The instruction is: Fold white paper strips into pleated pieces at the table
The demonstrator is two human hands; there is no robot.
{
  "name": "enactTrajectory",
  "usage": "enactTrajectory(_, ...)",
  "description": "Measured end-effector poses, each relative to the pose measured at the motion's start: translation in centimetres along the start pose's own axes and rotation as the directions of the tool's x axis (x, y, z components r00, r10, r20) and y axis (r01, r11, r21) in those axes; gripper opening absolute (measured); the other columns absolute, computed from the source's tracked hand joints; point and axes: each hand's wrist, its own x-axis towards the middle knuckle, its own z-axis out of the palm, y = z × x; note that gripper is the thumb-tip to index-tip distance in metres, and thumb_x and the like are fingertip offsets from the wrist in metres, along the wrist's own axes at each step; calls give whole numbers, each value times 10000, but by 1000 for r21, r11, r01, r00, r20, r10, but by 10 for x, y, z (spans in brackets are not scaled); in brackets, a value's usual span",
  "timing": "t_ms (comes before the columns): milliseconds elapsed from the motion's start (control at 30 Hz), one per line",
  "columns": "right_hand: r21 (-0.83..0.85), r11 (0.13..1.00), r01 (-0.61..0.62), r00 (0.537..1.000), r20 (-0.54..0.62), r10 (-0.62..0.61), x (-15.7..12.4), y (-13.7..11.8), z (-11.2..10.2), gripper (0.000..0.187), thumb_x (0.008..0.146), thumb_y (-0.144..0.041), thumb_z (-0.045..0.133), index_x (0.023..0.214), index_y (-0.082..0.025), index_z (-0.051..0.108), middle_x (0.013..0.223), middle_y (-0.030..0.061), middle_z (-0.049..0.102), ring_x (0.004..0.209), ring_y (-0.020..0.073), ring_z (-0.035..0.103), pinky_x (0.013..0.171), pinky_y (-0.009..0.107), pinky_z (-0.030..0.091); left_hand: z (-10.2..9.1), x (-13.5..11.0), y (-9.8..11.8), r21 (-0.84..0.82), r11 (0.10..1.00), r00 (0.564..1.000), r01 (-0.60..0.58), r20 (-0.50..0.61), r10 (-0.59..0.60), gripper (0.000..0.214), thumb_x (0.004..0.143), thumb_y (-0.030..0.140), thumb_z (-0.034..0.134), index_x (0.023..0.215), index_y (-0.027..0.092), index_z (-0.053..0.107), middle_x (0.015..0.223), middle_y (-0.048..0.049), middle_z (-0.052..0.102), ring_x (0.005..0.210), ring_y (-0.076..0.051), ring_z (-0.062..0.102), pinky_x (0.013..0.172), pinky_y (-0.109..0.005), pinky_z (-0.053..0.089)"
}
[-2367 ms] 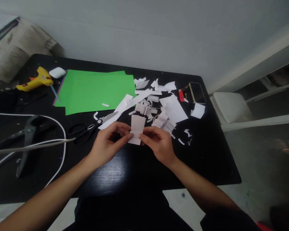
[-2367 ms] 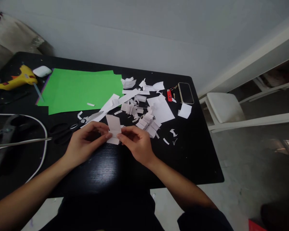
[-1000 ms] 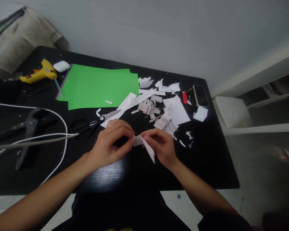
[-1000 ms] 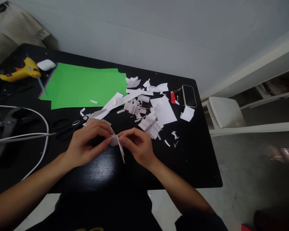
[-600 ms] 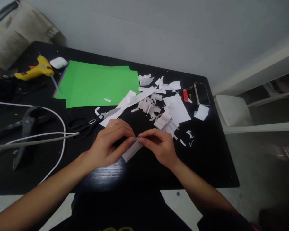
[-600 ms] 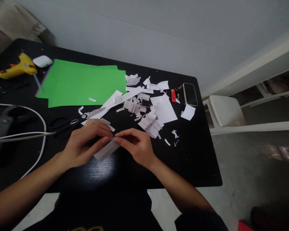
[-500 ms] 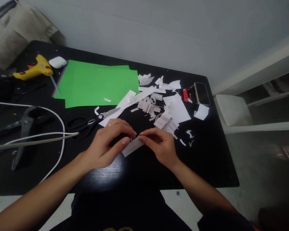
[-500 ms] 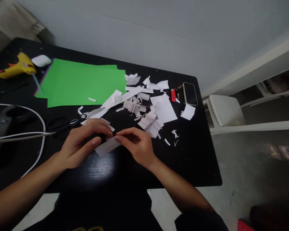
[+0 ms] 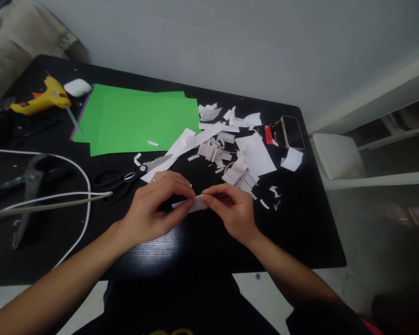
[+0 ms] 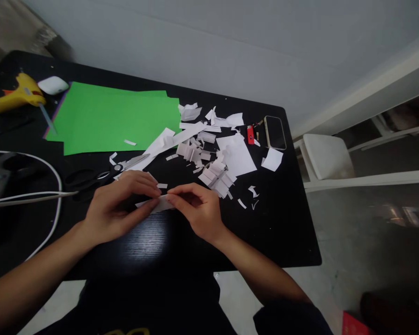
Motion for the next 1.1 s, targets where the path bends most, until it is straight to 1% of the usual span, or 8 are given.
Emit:
enactTrajectory(200, -7, 1000, 6, 1000, 1, -6, 0, 1, 0, 66, 804, -276, 846, 839, -257, 792, 830, -6, 802, 737, 160, 751, 694, 286, 638, 0, 1, 1, 31, 998, 999, 48, -2, -48, 103, 882, 174, 696, 938, 253, 730, 985, -62, 772, 1032, -275, 715, 940, -474, 562)
enactTrajectory(333, -17, 1000, 9, 1000, 10, -8, 0, 0, 1, 58, 813, -262, 839, 841, -251, 789, 837, -8, 802, 754, 154, 756, 709, 272, 637, -1, 0, -1, 51, 999, 1000, 8, 15, -9, 100, 901, 159, 674, 942, 241, 713, 997, -65, 760, 1045, -264, 705, 942, -466, 559)
enactTrajectory(500, -20, 1000, 19, 999, 48, -18, 2, 2, 0, 88, 823, -286, 830, 878, -232, 787, 859, 4, 803, 782, 156, 760, 736, 267, 636, 0, 0, -4, 67, 997, 999, -48, -11, 49, 73, 901, 142, 683, 935, 205, 695, 964, -64, 743, 1008, -244, 703, 904, -430, 563)
enactTrajectory(600, -21, 1000, 18, 998, 63, -17, 2, 3, 0, 71, 832, -282, 820, 865, -231, 784, 849, 3, 799, 774, 154, 756, 730, 267, 635, 0, 1, -4, 67, 996, 998, -52, -16, 53, 63, 897, 143, 686, 925, 199, 696, 955, -66, 744, 998, -247, 708, 903, -429, 563)
enactTrajectory(800, -33, 998, 61, 996, 61, -59, 1, 3, -1, 34, 844, -247, 807, 840, -230, 777, 826, -2, 793, 762, 150, 749, 724, 260, 627, -1, 0, -3, 70, 996, 998, -59, -8, 60, 72, 902, 136, 684, 930, 201, 698, 952, -67, 746, 1002, -246, 706, 914, -428, 560)
enactTrajectory(900, -49, 997, 52, 997, 58, -50, 2, 5, -1, 83, 880, -304, 776, 860, -223, 772, 845, 10, 793, 774, 154, 749, 729, 267, 626, -1, 0, -4, 60, 997, 999, -40, -10, 41, 76, 901, 121, 685, 928, 193, 688, 961, -64, 738, 1008, -237, 695, 916, -417, 557)
enactTrajectory(967, -41, 999, 34, 996, 80, -30, 3, 6, -1, 125, 905, -341, 748, 903, -218, 769, 870, 20, 791, 778, 154, 750, 732, 270, 627, -1, -1, -4, 54, 998, 1000, -14, -16, 15, 76, 904, 119, 678, 925, 192, 683, 966, -60, 730, 1002, -232, 690, 899, -407, 561)
enactTrajectory(1100, -4, 1000, 9, 993, 116, -8, 2, 7, -1, 124, 870, -328, 786, 885, -210, 750, 823, 10, 769, 719, 143, 736, 698, 262, 623, -1, -1, -4, 46, 999, 1000, 10, -26, -9, 77, 905, 121, 673, 925, 195, 684, 961, -53, 720, 991, -226, 685, 879, -397, 561)
